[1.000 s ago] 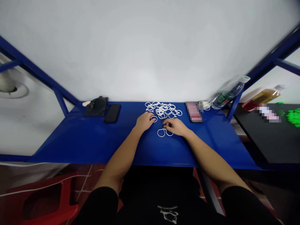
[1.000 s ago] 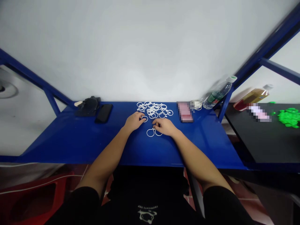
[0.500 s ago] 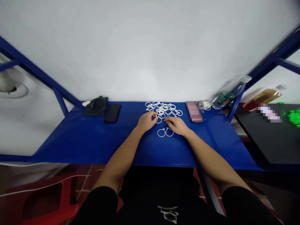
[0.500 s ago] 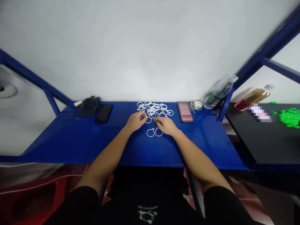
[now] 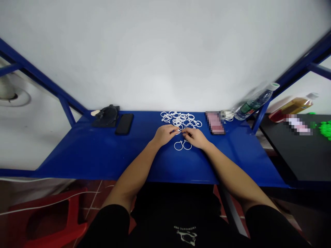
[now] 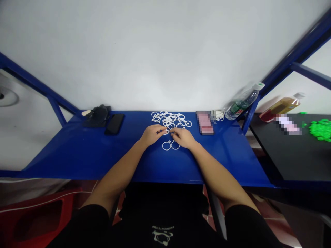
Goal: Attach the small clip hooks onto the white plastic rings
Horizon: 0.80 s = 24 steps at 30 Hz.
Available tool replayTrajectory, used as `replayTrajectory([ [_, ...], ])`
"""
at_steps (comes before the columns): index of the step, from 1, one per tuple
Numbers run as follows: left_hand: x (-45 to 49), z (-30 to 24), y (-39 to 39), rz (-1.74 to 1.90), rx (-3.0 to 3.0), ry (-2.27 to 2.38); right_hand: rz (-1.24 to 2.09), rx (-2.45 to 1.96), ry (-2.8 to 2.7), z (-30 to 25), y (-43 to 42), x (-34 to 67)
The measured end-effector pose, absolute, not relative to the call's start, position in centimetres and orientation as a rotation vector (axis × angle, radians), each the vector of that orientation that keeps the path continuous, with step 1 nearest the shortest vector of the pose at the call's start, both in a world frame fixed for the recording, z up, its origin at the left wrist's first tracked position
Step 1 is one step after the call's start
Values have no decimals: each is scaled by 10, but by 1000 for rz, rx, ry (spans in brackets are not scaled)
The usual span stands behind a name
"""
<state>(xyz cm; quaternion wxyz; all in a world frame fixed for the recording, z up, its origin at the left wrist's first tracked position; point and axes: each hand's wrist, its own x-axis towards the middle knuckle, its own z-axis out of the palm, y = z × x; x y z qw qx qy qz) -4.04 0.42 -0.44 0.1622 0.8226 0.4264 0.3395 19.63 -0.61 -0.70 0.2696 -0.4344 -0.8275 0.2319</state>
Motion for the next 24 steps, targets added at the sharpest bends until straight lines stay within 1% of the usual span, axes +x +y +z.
replayTrajectory([
  [6, -36, -6, 0, 959, 2358, 1168, 630, -1172, -2230, -8, -7, 197],
  [12, -32, -11, -3, 1082, 2380, 1061, 621, -1070, -2269, -8, -5, 196],
  [24, -31, -9, -6, 1086, 2411, 1063, 666, -1070, -2204, -9, -6, 194],
])
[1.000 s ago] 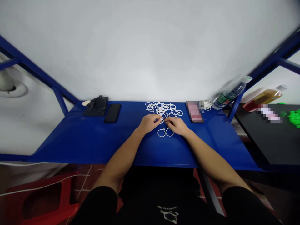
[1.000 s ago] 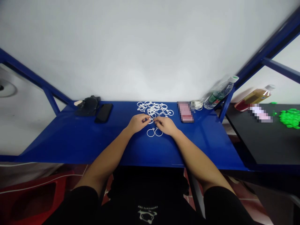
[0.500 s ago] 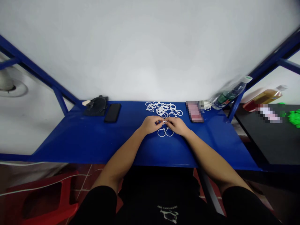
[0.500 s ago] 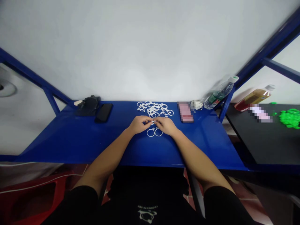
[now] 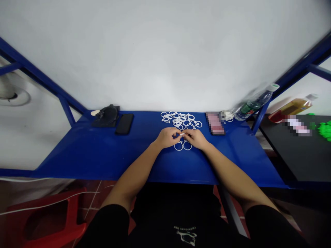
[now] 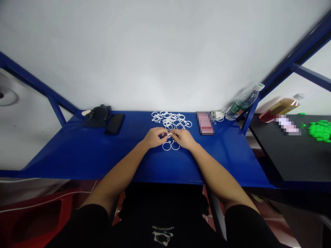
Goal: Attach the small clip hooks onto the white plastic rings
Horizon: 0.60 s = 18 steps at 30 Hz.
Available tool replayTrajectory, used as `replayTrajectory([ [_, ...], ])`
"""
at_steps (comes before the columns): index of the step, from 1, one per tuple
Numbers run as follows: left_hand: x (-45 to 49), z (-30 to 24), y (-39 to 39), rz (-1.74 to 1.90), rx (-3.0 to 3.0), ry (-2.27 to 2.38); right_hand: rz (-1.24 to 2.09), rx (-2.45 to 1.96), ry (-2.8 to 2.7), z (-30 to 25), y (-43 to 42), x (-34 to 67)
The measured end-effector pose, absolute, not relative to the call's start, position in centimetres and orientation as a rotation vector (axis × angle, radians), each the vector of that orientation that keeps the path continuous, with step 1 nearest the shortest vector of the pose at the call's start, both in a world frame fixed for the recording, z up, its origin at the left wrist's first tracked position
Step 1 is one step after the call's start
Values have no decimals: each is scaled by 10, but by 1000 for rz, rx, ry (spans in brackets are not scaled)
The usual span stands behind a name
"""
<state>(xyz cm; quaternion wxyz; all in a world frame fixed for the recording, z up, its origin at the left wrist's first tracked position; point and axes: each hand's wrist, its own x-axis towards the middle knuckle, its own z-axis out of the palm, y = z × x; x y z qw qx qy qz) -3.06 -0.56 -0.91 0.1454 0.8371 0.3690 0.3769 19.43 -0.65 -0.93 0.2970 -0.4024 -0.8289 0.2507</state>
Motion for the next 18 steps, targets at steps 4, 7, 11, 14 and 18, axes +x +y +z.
replayTrajectory([
  [4, -31, -9, -5, 1078, 2399, 1052, 670, -1084, -2187, -10, -7, 194],
  [7, -32, -7, -5, 1087, 2391, 1026, 678, -1086, -2183, -11, -7, 195],
  [11, -32, -6, -5, 1082, 2383, 1009, 683, -1092, -2172, -10, -7, 195],
  [14, -31, -8, -4, 1090, 2370, 1015, 678, -1099, -2169, -10, -7, 194],
  [18, -31, -10, -3, 1130, 2331, 1000, 677, -1082, -2179, -11, -7, 192],
])
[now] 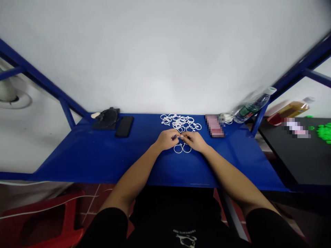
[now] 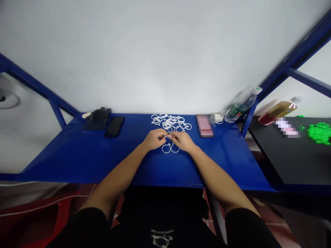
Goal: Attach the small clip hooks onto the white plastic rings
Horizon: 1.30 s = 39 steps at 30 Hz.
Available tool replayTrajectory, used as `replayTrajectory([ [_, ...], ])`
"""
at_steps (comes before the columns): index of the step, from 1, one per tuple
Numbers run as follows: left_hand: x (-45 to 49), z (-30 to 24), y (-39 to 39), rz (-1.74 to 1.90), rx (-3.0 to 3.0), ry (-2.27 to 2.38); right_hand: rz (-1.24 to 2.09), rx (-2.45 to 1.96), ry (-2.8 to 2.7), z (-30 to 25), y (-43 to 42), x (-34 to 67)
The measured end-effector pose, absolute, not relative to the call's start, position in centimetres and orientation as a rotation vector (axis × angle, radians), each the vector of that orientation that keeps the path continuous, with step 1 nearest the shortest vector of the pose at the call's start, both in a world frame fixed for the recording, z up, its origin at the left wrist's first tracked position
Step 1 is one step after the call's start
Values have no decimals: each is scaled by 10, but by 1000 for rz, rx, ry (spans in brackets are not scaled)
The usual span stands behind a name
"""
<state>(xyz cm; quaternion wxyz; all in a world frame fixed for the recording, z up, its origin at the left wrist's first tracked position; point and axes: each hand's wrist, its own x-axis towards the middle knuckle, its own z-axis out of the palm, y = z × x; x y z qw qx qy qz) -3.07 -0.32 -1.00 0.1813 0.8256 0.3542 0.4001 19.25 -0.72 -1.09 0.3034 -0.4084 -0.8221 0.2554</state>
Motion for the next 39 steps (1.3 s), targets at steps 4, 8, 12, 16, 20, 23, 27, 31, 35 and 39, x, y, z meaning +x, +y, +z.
replayTrajectory([
  [4, -31, -9, -2, 1114, 2316, 986, 687, -1027, -2214, -10, -9, 190],
  [8, -30, -10, 0, 1087, 2344, 976, 672, -998, -2222, -10, -10, 189],
  [12, -33, -11, 0, 1081, 2363, 999, 668, -1013, -2180, -12, -7, 192],
  [16, -38, -7, 0, 1086, 2326, 1123, 565, -1142, -2066, -11, 0, 201],
  [20, -41, -4, 1, 988, 2317, 1191, 395, -1287, -2011, -10, 7, 209],
  [23, -42, -3, 1, 953, 2345, 1207, 375, -1327, -2017, -10, 9, 209],
  [27, -40, -4, 2, 975, 2379, 1259, 410, -1339, -2029, -10, 9, 208],
  [31, -40, -4, 2, 1090, 2300, 1281, 412, -1368, -2024, -12, 9, 210],
  [35, -40, -4, 2, 1193, 2288, 1237, 412, -1378, -2019, -14, 11, 211],
  [39, -40, -6, 4, 1150, 2298, 1148, 411, -1398, -2021, -15, 11, 212],
])
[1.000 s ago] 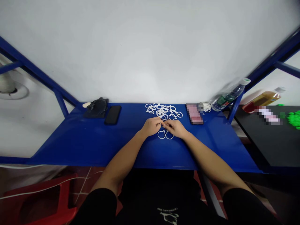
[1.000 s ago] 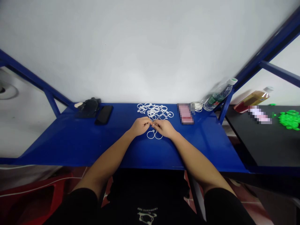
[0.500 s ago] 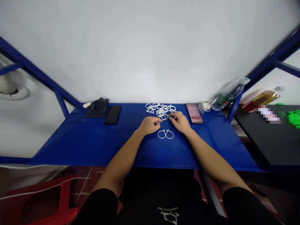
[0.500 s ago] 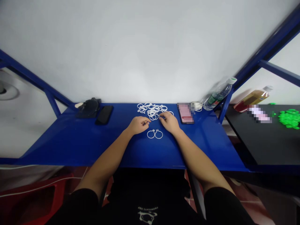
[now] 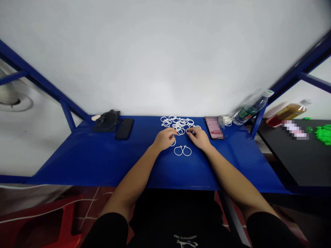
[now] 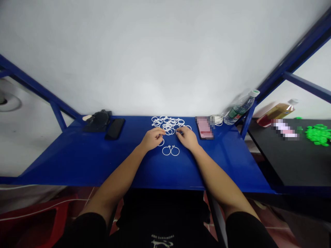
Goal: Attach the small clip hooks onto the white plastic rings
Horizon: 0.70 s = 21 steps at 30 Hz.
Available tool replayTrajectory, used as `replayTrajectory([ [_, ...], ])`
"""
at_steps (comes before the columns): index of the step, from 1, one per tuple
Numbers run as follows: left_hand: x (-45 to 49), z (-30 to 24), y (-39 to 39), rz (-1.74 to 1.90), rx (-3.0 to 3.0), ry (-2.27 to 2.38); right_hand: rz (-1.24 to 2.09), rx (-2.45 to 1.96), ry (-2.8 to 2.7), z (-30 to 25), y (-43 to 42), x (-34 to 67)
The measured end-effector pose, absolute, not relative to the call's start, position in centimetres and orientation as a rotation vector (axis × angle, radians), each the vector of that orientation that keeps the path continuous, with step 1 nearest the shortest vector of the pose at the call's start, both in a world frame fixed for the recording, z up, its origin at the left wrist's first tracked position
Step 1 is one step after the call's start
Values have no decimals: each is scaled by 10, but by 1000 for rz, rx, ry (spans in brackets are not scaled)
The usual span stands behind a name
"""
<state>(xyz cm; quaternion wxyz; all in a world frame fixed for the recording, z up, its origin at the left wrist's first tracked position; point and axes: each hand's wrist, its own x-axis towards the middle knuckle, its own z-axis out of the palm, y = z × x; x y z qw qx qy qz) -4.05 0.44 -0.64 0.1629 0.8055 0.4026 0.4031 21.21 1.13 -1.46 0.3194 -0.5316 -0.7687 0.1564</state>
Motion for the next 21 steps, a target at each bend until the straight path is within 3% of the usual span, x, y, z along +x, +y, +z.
replayTrajectory([
  [10, -44, -6, 6, 798, 2285, 1275, 335, -1502, -2173, -19, 13, 215],
  [21, -44, -4, 6, 715, 2327, 1339, 443, -1276, -1986, -11, 8, 211],
])
